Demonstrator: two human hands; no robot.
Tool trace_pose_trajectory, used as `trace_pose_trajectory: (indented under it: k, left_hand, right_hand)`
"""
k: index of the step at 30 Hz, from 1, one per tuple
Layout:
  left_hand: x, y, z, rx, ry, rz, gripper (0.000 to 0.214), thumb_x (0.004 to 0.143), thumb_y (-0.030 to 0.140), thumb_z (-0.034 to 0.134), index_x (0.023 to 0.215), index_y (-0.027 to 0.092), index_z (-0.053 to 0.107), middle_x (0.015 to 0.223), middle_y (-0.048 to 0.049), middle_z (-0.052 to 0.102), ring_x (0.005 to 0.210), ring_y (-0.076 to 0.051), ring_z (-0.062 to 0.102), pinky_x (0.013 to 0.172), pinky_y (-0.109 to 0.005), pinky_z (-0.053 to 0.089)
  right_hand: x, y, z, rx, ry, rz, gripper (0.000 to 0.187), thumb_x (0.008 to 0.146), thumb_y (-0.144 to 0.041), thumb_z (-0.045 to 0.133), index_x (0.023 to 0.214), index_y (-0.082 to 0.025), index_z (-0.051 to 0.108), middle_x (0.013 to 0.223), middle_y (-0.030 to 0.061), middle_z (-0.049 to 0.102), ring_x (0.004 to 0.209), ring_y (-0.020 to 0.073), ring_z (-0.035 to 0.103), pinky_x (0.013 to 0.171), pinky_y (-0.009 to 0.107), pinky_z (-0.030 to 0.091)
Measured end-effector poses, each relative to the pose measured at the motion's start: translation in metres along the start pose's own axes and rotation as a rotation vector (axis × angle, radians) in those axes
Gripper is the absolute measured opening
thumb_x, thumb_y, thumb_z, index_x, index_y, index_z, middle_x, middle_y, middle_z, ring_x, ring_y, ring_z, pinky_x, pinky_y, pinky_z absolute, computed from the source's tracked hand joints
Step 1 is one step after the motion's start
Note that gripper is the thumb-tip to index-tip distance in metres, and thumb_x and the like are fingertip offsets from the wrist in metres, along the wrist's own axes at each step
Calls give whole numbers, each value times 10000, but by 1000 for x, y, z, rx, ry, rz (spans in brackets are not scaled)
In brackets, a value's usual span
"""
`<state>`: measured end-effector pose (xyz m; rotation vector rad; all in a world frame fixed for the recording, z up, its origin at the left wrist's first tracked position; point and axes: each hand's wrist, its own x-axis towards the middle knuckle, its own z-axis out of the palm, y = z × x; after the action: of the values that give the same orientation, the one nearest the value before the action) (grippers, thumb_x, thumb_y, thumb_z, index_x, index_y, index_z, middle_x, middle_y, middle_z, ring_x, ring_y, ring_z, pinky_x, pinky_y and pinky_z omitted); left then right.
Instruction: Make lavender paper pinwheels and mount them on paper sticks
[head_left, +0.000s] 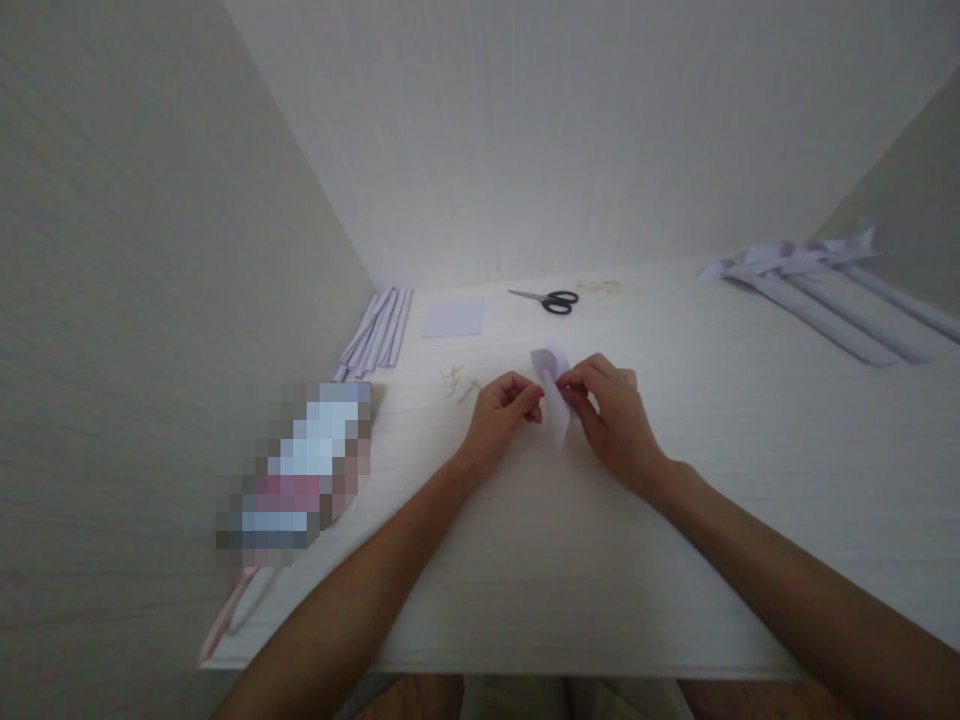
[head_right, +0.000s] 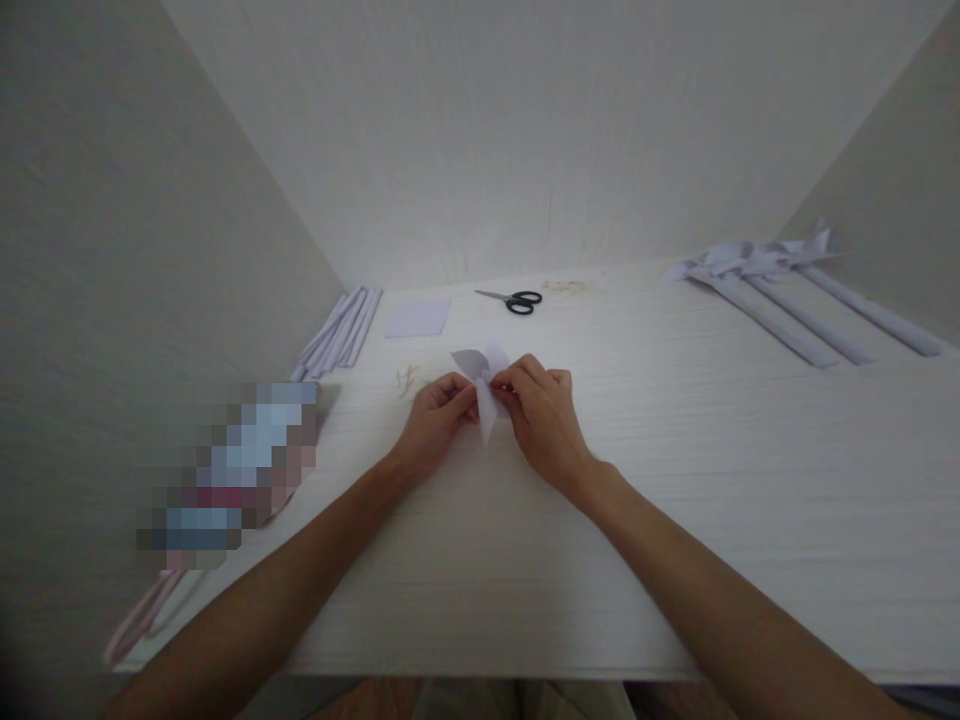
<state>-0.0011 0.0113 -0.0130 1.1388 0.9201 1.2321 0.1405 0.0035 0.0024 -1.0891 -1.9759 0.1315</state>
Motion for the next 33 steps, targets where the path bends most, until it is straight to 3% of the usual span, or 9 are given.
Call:
trace_pose_trajectory:
  k: [4, 6, 12, 15, 20, 26, 31, 33]
  left_hand:
    - [0, 1, -1, 36, 61, 9, 148, 670, 267, 596, 618, 148, 525, 505, 35, 537, 480, -58, 463, 523, -197, 348]
    - [0, 2, -2, 25, 97, 20, 127, 663, 251, 602, 624, 150, 537, 524, 36, 542, 491, -54, 460, 523, -191, 343]
    - [1, 4, -2, -11, 142, 59, 109, 643, 246, 621, 659, 156, 561, 566, 40, 547, 521, -53, 460, 526, -187, 337]
    - [1, 6, -2, 23, 182, 119, 95, 623, 226, 636, 651, 158, 576, 582, 37, 559, 552, -58, 472, 559, -192, 351]
    - [2, 3, -4, -5, 157, 118, 102, 604, 237, 650, 655, 162, 605, 664, 23, 589, 649, -78, 509, 661, -218, 382]
    - [2, 0, -6, -9, 95, 91, 104, 587, 236, 657, 643, 156, 621, 692, -6, 598, 731, -120, 524, 710, -252, 402]
    - [1, -1, -6, -128, 82, 82, 112, 590, 219, 656, 681, 159, 630, 656, 11, 582, 657, -100, 516, 691, -251, 395]
    - [0, 0, -6, -106, 44, 83, 100, 582, 201, 664, 662, 156, 625, 655, 21, 568, 645, -87, 503, 675, -232, 385]
  right_hand:
    - [2, 0, -2, 111, 63, 46, 89, 777, -150, 493, 764, -204, 562, 722, 13, 553, 677, 142, 507, 637, 312, 357]
    - [4, 1, -3, 201, 119, 136, 41, 742, -175, 538, 740, -203, 569, 690, 6, 554, 646, 138, 504, 616, 305, 373]
    - [8, 7, 1, 711, 145, 669, 128, 629, -278, 639, 622, -176, 562, 534, -34, 499, 497, 88, 425, 489, 249, 326]
    - [8, 6, 4, 946, 109, 823, 155, 581, -279, 669, 584, -172, 557, 511, -46, 471, 471, 70, 402, 468, 230, 316]
    - [10, 6, 6, 1171, 10, 931, 152, 580, -265, 680, 681, -184, 601, 729, 8, 580, 634, 106, 519, 530, 230, 399]
    - [12, 6, 3, 1327, 156, 1000, 159, 623, -237, 656, 757, -210, 576, 849, 12, 598, 756, 124, 556, 628, 242, 463]
    - [10, 0, -1, 1574, -144, 1139, 115, 665, -255, 614, 734, -173, 570, 734, 9, 620, 644, 102, 575, 612, 223, 476]
    - [8, 0, -1, 1637, -227, 1119, 136, 640, -236, 631, 741, -161, 579, 713, 5, 630, 638, 103, 585, 610, 218, 482]
